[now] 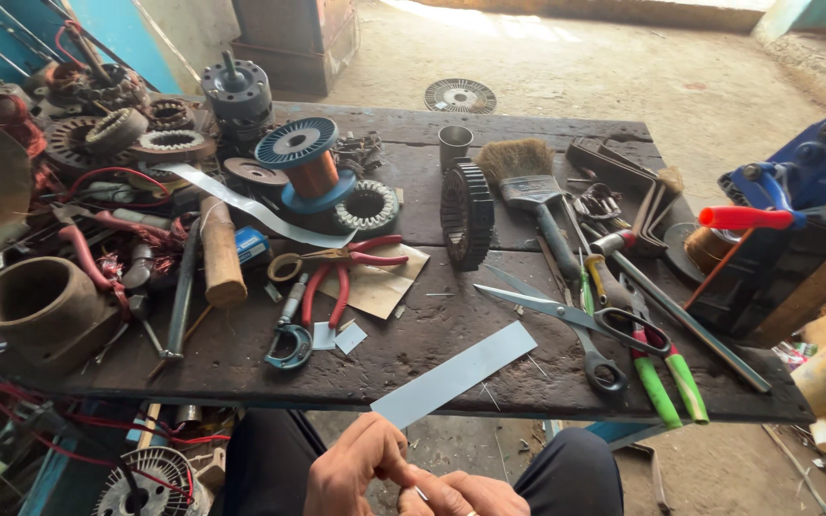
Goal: The person cuts strips of white insulating material using shears, folds them, and inserts them into the slots of a motor rotor. The person repeats this process for multiple slots, handling the rotor and shears throughout.
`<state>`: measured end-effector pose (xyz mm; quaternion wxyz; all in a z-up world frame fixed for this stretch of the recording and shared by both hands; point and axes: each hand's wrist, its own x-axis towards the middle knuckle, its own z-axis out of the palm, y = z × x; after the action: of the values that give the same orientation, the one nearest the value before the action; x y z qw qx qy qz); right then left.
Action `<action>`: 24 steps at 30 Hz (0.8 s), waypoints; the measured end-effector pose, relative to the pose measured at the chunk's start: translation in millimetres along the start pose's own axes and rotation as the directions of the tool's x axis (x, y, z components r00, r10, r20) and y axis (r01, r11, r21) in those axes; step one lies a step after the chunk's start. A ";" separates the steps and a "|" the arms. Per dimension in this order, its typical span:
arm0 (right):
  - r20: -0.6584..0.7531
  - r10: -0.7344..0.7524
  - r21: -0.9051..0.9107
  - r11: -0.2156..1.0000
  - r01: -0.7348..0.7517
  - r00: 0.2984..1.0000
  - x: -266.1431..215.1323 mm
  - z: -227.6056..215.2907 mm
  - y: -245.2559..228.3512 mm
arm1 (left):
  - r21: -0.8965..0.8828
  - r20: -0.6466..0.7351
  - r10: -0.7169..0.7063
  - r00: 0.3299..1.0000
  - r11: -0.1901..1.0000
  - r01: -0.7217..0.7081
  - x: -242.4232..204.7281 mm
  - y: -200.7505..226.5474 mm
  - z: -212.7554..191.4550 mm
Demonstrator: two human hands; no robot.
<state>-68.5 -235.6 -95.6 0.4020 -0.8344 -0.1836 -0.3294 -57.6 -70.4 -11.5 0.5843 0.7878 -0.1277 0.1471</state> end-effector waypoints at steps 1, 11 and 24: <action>0.046 -0.030 -0.008 1.000 0.030 0.998 -1.0 -4.4 3.2 | 0.026 -0.032 0.052 0.998 0.998 -0.051 3.7 3.1 -1.9; 0.337 0.478 0.281 0.771 -0.571 0.811 2.6 -55.8 15.9 | 0.419 -0.203 0.198 0.959 0.903 -0.098 150.4 -48.2 -47.7; 0.688 0.644 0.452 -0.021 -0.892 0.334 -19.0 -95.8 55.5 | 0.532 -0.141 -0.115 0.983 0.829 0.173 250.1 -62.8 -46.5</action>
<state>-88.9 -346.1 -95.3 0.8047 -0.5426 0.1388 0.1971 193.2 -15.3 41.1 0.3528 0.9196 0.0091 0.1728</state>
